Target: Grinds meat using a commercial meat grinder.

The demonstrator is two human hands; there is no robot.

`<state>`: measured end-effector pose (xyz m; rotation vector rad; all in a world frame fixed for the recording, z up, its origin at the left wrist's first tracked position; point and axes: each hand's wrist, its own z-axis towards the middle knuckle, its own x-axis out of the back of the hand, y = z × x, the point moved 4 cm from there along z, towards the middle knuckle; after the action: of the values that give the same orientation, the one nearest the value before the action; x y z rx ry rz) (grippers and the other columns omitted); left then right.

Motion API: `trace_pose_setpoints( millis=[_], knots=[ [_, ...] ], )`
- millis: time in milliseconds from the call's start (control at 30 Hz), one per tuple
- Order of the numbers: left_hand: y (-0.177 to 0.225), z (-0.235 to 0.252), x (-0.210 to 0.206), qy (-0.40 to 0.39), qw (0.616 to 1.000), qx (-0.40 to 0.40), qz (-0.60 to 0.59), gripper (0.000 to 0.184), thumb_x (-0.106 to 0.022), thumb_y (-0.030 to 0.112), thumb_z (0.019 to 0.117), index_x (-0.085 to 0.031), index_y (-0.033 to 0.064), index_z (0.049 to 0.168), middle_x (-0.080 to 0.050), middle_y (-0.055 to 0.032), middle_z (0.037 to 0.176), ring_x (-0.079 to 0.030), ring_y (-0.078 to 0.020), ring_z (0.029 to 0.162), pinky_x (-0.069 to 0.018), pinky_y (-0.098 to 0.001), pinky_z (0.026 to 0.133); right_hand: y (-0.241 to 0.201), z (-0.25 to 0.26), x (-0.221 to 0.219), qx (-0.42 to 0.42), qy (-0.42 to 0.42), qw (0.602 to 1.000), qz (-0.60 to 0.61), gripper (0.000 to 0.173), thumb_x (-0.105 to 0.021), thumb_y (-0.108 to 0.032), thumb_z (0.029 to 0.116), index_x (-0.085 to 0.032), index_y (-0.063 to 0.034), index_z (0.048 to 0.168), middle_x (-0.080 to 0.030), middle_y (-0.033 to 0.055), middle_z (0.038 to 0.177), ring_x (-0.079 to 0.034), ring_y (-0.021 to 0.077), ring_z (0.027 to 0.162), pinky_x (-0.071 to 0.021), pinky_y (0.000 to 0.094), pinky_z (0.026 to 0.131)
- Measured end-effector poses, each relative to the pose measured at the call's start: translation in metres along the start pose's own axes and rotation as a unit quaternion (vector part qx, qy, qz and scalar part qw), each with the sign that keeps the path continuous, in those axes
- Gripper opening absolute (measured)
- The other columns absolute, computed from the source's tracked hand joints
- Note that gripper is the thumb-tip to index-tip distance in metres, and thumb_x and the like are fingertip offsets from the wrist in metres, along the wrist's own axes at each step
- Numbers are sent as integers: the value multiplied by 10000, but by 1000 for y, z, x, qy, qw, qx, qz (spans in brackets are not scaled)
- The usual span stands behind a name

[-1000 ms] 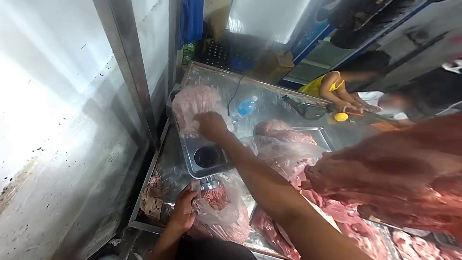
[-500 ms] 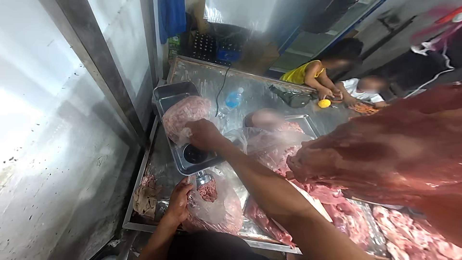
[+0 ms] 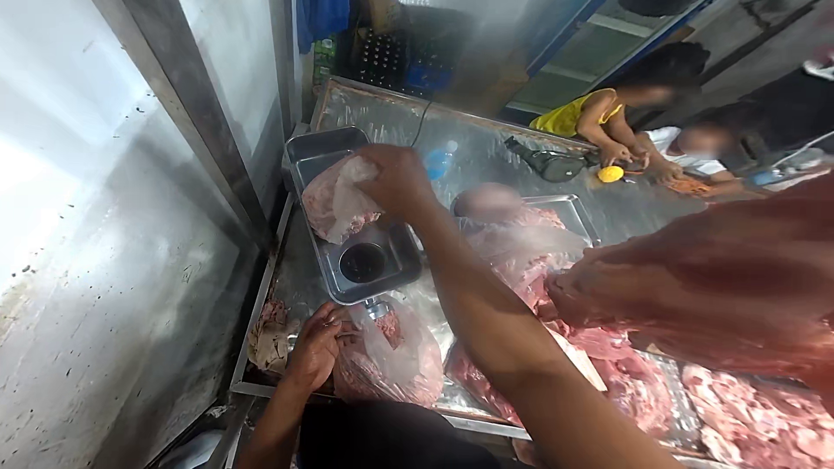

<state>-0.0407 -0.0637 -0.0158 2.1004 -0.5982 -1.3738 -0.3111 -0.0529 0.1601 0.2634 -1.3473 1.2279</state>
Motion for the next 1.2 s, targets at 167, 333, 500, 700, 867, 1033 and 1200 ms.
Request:
trace_pose_setpoints(
  millis=[167,333,500,700,867,1033,1200],
  knots=[
    [42,-11,-18,-66,823,66,560,594,-534,269,1055,-359,27,1570,-706,-116,1218,-699,-192,1080,-550,-403,1003,13,3,23,-5,27,1000,13,386,-816,-219,832,-742,-114,1196,-745,87,1124,-712,243,1029,-571,516,920],
    [107,19,-61,86,729,-175,656,810,-711,420,931,-363,76,1576,-648,-138,1288,-668,-249,1094,-576,-456,916,6,-5,16,-32,-61,996,62,285,-765,-153,888,-739,-54,1154,-751,132,1057,-716,251,986,-565,489,918],
    [132,122,-70,137,661,-244,696,722,-774,362,899,-482,104,1508,-361,-206,1591,-431,-486,1353,-411,-676,1041,1,-6,18,1,25,997,73,371,-798,-145,847,-727,-90,1207,-745,101,1096,-712,212,1015,-579,448,927],
    [171,140,-53,142,781,-191,578,286,-610,146,960,-679,52,1221,-649,-148,1185,-620,-276,1122,-510,-530,965,58,-35,-8,-67,-20,996,-49,1064,-842,-587,757,-334,-230,1621,-419,136,1599,-404,400,1446,-355,717,1089],
    [167,149,-29,212,849,-191,444,256,-491,80,996,-645,32,1194,-683,-144,1093,-667,-226,1016,-554,-502,892,74,-35,-32,-74,45,995,41,442,-690,-170,948,-632,-18,1359,-640,168,1379,-579,305,1329,-444,486,1149],
    [171,176,-19,222,929,-103,278,319,-472,170,1046,-574,59,1327,-676,-123,1096,-672,-202,946,-586,-431,806,65,-20,-38,-48,-40,991,118,912,-801,-493,851,-401,-116,1579,-503,138,1543,-465,285,1439,-370,504,1215],
    [186,190,-35,130,919,7,373,298,-452,203,1023,-597,78,1251,-673,-105,1063,-665,-201,926,-575,-431,771,73,-24,-38,-129,-31,989,73,982,-878,-581,724,-499,-128,1509,-541,134,1482,-513,357,1346,-444,587,1106]
  ],
)
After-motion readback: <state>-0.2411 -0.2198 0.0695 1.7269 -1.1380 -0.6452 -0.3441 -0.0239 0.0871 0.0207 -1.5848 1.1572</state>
